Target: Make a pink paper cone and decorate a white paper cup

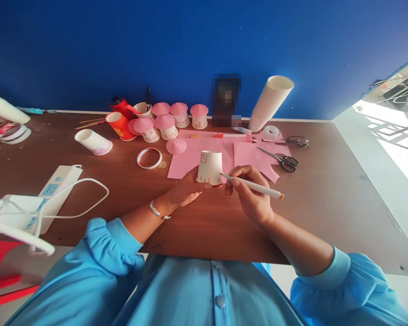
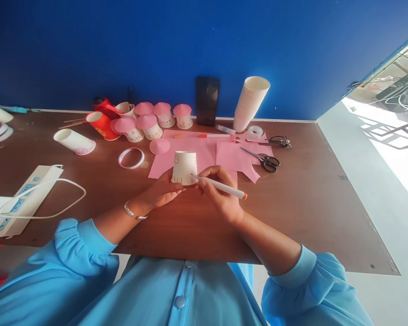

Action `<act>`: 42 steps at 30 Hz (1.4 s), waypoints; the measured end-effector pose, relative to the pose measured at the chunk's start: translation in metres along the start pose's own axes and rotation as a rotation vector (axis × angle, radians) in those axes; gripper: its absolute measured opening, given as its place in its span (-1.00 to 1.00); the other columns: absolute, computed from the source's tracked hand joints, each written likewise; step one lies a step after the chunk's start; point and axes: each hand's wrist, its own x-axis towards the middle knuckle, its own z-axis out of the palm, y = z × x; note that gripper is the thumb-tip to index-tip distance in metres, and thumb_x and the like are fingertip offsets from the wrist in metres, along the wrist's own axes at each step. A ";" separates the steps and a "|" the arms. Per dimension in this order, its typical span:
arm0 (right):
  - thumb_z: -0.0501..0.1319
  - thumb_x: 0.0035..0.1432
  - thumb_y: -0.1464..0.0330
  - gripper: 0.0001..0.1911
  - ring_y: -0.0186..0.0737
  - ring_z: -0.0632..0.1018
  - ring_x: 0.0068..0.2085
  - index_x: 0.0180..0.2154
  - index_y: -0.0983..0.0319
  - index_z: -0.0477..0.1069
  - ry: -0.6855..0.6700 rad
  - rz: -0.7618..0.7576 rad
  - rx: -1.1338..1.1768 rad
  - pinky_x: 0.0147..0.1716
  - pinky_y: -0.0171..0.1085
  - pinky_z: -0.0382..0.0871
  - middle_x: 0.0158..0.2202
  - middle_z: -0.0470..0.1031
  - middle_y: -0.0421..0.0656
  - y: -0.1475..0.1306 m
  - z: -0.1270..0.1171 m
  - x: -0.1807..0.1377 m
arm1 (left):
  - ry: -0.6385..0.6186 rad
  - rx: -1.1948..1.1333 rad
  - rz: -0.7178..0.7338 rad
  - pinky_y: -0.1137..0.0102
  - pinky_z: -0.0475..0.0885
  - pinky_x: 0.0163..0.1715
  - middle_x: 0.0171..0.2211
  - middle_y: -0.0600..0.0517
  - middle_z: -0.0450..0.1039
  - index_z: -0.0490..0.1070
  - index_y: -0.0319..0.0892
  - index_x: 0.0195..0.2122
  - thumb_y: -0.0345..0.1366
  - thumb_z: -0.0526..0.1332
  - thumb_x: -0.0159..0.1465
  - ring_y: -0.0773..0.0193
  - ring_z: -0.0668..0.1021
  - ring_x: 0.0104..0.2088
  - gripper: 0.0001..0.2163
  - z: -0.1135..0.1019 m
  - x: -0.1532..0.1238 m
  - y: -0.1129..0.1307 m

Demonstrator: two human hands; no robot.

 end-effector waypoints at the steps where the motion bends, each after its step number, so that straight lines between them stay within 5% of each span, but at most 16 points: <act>1: 0.31 0.34 0.26 -0.85 -0.29 0.50 -0.46 -0.23 0.17 0.42 -0.007 -0.033 -0.047 -0.44 -0.26 0.39 -0.47 0.48 -0.26 -0.003 -0.001 -0.001 | 0.012 -0.002 -0.001 0.14 0.53 0.09 -0.07 -0.12 0.65 0.55 -0.18 -0.01 -0.25 0.55 0.11 0.04 0.66 -0.01 -0.57 -0.001 0.000 0.000; 7: 0.29 0.30 0.42 -0.93 -0.35 0.48 -0.49 -0.23 0.16 0.42 -0.032 -0.226 -0.338 -0.52 -0.30 0.33 -0.37 0.54 -0.22 -0.014 -0.002 -0.005 | -0.014 0.023 0.003 0.14 0.52 0.10 -0.07 -0.11 0.66 0.53 -0.16 0.03 -0.21 0.54 0.12 -0.01 0.64 0.07 -0.54 -0.001 0.000 0.002; 13: 0.32 0.27 0.41 -0.88 -0.37 0.48 -0.51 -0.24 0.14 0.38 -0.036 -0.198 -0.448 -0.55 -0.33 0.36 -0.37 0.57 -0.23 -0.014 0.000 -0.007 | -0.042 0.031 -0.029 0.13 0.52 0.09 -0.06 -0.12 0.65 0.50 -0.14 0.09 -0.20 0.53 0.14 -0.05 0.63 0.09 -0.50 0.001 0.001 0.003; 42: 0.30 0.29 0.43 -0.89 -0.33 0.60 -0.42 -0.23 0.14 0.39 -0.056 -0.197 -0.456 -0.48 -0.34 0.45 -0.31 0.62 -0.18 -0.008 0.000 -0.005 | -0.013 0.040 -0.041 0.29 0.46 -0.07 -0.05 -0.08 0.63 0.52 -0.14 0.00 -0.25 0.53 0.15 0.09 0.63 -0.02 -0.59 -0.004 0.000 0.000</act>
